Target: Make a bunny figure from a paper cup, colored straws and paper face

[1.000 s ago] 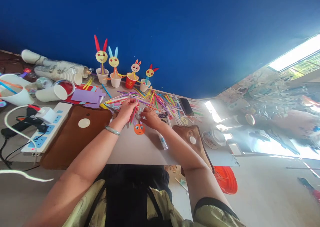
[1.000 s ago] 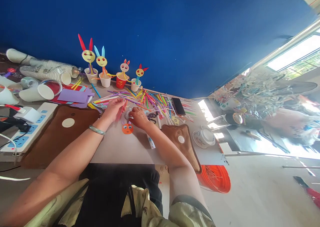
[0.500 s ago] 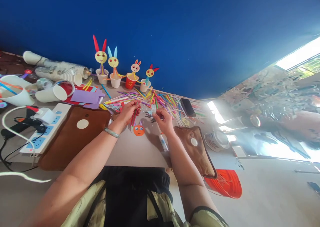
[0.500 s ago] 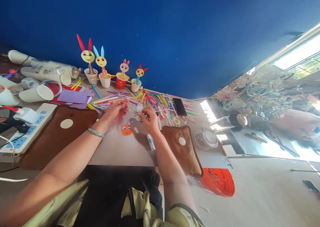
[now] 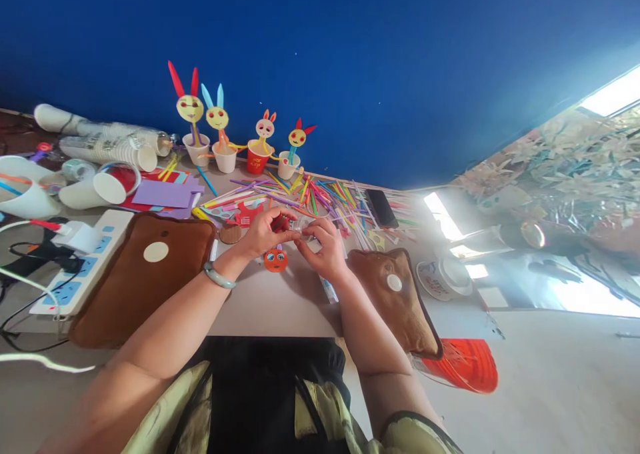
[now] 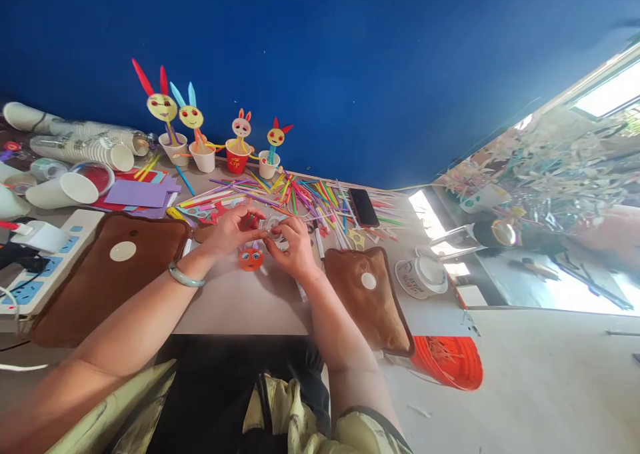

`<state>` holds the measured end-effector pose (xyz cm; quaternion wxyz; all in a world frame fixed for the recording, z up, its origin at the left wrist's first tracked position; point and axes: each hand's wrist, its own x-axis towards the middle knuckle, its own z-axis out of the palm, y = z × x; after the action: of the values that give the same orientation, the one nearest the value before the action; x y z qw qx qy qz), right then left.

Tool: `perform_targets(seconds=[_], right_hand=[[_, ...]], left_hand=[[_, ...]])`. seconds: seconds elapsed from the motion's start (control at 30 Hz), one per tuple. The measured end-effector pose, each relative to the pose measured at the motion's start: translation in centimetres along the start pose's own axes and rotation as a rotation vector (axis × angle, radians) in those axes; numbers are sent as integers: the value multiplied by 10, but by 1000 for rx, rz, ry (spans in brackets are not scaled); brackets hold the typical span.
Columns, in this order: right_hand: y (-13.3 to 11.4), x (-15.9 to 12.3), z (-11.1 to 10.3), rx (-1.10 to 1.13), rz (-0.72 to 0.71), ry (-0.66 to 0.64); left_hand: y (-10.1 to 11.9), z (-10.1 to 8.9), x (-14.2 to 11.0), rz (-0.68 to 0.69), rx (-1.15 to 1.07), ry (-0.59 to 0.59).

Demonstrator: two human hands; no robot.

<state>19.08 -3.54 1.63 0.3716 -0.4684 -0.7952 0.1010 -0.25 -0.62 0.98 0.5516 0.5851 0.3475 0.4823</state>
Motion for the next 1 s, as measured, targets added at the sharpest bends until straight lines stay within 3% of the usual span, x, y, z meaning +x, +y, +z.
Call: perform_targets(seconds=[0.47,0.67,0.83,1.0], right_hand=[[-4,-2,-3,69,-10,-24],[-4,-2,-2,100,23,-56],[-4,-2,-5,251,67,-47],[3,-2,-7,506,222,-102]], left_hand=[[0,-4,1,68,111,11],[1,-2,0,147,243,67],[1,0,-1,148,256,78],[6,0,-3,149,193,7]])
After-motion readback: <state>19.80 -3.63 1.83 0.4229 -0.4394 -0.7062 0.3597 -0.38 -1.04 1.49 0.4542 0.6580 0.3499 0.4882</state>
